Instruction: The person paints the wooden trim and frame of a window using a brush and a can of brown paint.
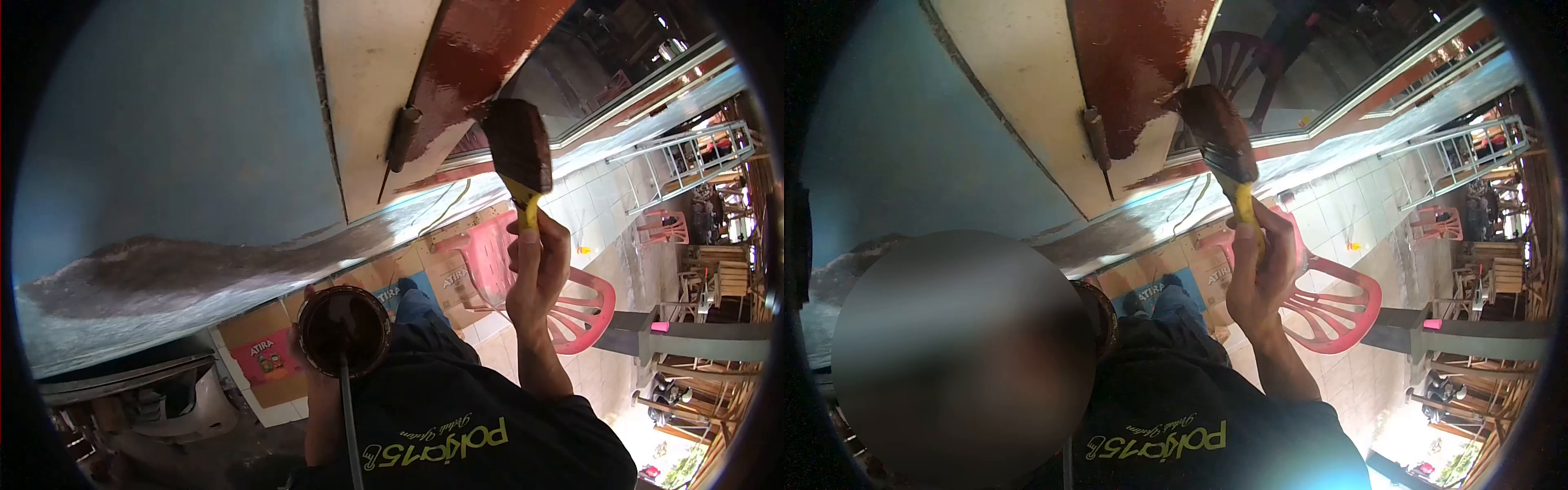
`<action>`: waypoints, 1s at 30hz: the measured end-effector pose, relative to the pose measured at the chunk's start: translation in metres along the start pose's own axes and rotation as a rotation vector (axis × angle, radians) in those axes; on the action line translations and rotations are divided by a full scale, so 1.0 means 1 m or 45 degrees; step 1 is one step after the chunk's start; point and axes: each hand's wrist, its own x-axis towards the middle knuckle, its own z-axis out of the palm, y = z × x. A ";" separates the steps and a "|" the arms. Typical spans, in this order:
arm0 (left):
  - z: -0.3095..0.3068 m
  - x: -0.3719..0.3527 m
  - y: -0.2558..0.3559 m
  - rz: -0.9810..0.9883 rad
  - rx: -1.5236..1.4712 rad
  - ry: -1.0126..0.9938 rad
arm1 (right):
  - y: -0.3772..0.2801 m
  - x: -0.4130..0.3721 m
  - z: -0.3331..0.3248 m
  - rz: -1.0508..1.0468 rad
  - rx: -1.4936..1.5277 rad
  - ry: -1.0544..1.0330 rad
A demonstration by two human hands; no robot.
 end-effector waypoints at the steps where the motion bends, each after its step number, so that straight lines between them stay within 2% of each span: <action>1: 0.000 -0.001 0.000 0.009 -0.003 0.000 | -0.001 -0.001 -0.001 0.008 0.036 0.003; 8: -0.001 -0.002 0.001 0.015 0.000 0.006 | 0.004 0.001 0.002 -0.027 -0.076 0.030; 19: -0.003 -0.001 0.003 0.036 -0.008 0.008 | 0.003 -0.013 0.008 0.005 -0.020 0.040; 25: -0.003 -0.003 0.003 0.030 -0.007 0.016 | 0.003 -0.008 0.011 -0.097 -0.074 -0.018; 30: -0.003 -0.004 0.003 0.045 -0.012 0.007 | 0.002 -0.013 0.012 0.007 0.039 0.041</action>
